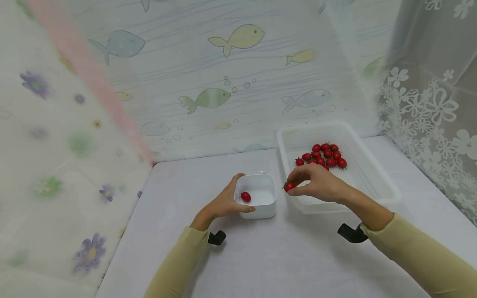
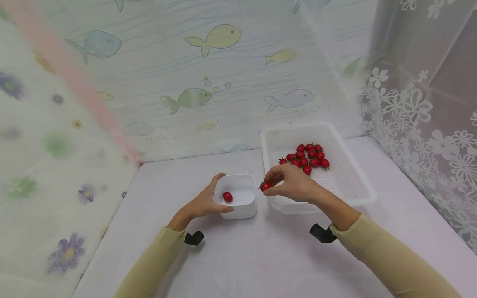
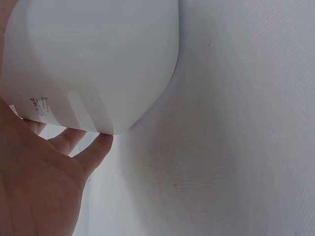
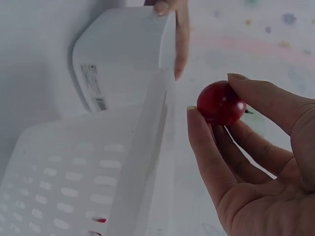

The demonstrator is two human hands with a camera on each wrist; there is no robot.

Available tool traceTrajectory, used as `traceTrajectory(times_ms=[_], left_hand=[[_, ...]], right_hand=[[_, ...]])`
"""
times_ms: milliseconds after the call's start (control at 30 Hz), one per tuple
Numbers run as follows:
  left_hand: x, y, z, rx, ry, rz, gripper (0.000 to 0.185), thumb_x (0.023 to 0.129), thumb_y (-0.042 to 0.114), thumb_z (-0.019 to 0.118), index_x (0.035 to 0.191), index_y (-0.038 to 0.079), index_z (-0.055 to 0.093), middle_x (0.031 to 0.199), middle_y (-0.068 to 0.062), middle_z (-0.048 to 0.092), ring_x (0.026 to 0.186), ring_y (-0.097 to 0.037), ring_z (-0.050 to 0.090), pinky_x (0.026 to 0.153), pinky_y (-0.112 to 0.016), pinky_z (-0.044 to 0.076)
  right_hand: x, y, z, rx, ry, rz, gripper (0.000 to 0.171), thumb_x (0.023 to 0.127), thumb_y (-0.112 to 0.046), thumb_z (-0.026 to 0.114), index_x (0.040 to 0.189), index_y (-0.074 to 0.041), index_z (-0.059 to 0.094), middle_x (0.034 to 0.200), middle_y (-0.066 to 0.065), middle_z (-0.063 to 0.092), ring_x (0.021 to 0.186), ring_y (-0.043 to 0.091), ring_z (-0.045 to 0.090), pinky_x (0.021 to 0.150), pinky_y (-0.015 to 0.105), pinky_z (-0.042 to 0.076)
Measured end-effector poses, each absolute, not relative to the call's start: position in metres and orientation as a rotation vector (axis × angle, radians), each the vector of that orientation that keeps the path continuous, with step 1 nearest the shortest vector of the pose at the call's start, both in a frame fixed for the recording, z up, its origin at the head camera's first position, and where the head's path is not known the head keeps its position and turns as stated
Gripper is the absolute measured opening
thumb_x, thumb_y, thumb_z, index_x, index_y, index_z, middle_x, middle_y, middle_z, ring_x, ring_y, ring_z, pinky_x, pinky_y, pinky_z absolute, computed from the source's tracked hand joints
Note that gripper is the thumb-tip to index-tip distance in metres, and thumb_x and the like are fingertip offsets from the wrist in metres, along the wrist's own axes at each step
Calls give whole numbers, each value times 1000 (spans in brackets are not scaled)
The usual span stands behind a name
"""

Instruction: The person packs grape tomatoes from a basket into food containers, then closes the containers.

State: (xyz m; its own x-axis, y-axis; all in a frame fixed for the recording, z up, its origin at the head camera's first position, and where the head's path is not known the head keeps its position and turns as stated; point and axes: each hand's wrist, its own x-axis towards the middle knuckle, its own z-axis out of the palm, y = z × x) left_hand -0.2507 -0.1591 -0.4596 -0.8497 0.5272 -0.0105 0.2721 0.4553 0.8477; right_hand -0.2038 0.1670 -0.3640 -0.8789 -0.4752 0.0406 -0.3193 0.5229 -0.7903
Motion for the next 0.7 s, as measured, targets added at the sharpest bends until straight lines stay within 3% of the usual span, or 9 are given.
traceTrajectory(times_ms=[200,400,700], left_hand=[[-252,-159,-460,709,2426,1365,104,73,35,92,152,26,25,141,6,48,126,-17,50,106,-46,47],[-252,-159,-461,696,2439,1343,110,73,37,92,156,21,22,141,7,47,126,-18,50,106,-46,47],[-253,-160,-464,739,2402,1385,106,75,35,91,155,20,22,143,1,47,125,-21,50,104,-46,48]], right_hand=[[-203,154,-368,-754,2582,-1258,31,89,-24,81,112,-7,72,103,-1,73,101,21,69,84,36,55],[-204,138,-370,-776,2562,-1277,26,89,-20,81,110,-7,72,100,-2,74,100,20,69,83,36,56],[-203,105,-381,-787,2570,-1314,23,89,-17,80,109,-6,73,99,-1,73,94,18,69,78,33,57]])
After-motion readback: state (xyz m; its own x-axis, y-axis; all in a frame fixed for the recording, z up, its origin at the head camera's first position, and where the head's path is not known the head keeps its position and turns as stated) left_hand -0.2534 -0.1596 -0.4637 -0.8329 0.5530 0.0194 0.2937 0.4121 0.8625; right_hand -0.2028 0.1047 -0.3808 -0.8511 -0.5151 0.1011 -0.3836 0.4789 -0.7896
